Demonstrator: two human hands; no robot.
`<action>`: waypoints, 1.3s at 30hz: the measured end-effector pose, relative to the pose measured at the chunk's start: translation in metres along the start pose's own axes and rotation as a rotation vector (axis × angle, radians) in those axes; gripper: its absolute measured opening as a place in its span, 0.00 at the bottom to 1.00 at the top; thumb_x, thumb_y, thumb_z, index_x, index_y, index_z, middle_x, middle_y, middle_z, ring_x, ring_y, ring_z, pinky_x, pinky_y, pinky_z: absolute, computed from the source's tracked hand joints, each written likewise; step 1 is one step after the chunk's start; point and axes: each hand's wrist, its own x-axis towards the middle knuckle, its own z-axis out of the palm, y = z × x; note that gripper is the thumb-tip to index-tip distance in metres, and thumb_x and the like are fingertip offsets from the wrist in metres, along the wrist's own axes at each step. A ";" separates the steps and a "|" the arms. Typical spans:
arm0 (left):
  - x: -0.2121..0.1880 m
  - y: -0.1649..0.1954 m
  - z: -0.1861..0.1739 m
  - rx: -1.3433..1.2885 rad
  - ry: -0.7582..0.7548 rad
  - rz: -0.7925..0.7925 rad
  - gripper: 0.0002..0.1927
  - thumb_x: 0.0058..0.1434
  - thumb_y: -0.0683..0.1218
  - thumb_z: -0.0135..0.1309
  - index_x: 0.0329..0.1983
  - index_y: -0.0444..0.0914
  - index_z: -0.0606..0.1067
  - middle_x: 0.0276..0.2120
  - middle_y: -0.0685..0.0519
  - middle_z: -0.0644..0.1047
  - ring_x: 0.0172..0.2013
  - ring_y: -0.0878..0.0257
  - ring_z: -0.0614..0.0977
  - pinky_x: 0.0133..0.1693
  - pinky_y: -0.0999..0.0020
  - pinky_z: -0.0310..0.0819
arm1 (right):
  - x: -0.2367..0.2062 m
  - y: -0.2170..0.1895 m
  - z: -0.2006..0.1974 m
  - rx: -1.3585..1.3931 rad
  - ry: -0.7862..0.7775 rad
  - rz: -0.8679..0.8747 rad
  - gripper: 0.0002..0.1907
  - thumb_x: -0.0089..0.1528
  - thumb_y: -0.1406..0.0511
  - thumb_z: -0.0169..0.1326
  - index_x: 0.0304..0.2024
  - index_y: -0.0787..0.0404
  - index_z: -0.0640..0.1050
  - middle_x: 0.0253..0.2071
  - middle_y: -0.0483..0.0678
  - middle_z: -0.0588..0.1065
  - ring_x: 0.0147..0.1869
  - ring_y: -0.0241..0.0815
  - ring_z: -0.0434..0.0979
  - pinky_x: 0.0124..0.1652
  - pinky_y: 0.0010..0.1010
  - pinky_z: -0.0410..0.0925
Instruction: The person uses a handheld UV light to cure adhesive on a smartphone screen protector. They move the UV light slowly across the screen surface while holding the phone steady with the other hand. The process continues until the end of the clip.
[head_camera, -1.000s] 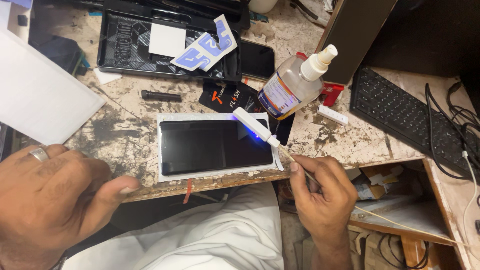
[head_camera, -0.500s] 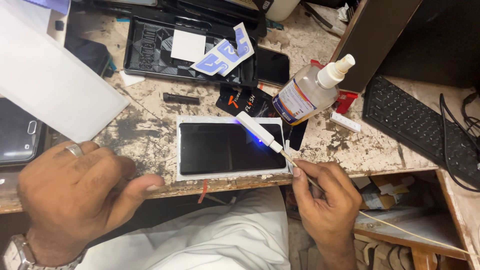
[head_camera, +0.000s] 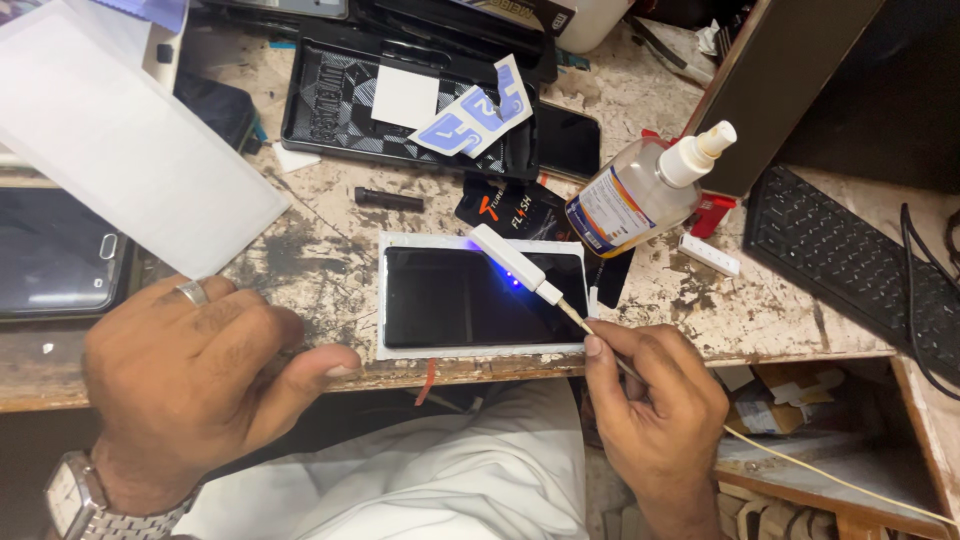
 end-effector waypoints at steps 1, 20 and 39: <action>0.000 0.000 0.000 0.007 -0.009 -0.006 0.26 0.53 0.61 0.65 0.14 0.38 0.72 0.10 0.53 0.68 0.13 0.58 0.70 0.19 0.60 0.60 | 0.001 -0.002 0.000 0.002 -0.006 -0.010 0.08 0.62 0.72 0.61 0.44 0.65 0.82 0.33 0.46 0.76 0.30 0.31 0.72 0.30 0.23 0.65; -0.001 -0.003 0.001 -0.017 0.034 0.020 0.25 0.54 0.61 0.62 0.16 0.40 0.70 0.12 0.55 0.68 0.15 0.60 0.69 0.21 0.62 0.61 | 0.014 -0.024 0.008 0.014 -0.104 -0.020 0.08 0.59 0.70 0.63 0.42 0.63 0.83 0.29 0.43 0.76 0.22 0.29 0.64 0.22 0.23 0.58; -0.003 -0.006 -0.001 -0.047 0.045 0.017 0.26 0.56 0.61 0.65 0.17 0.40 0.68 0.14 0.55 0.67 0.16 0.58 0.69 0.22 0.61 0.61 | 0.014 -0.034 0.015 0.035 -0.115 -0.106 0.08 0.59 0.70 0.64 0.42 0.63 0.84 0.28 0.42 0.75 0.23 0.27 0.64 0.23 0.22 0.57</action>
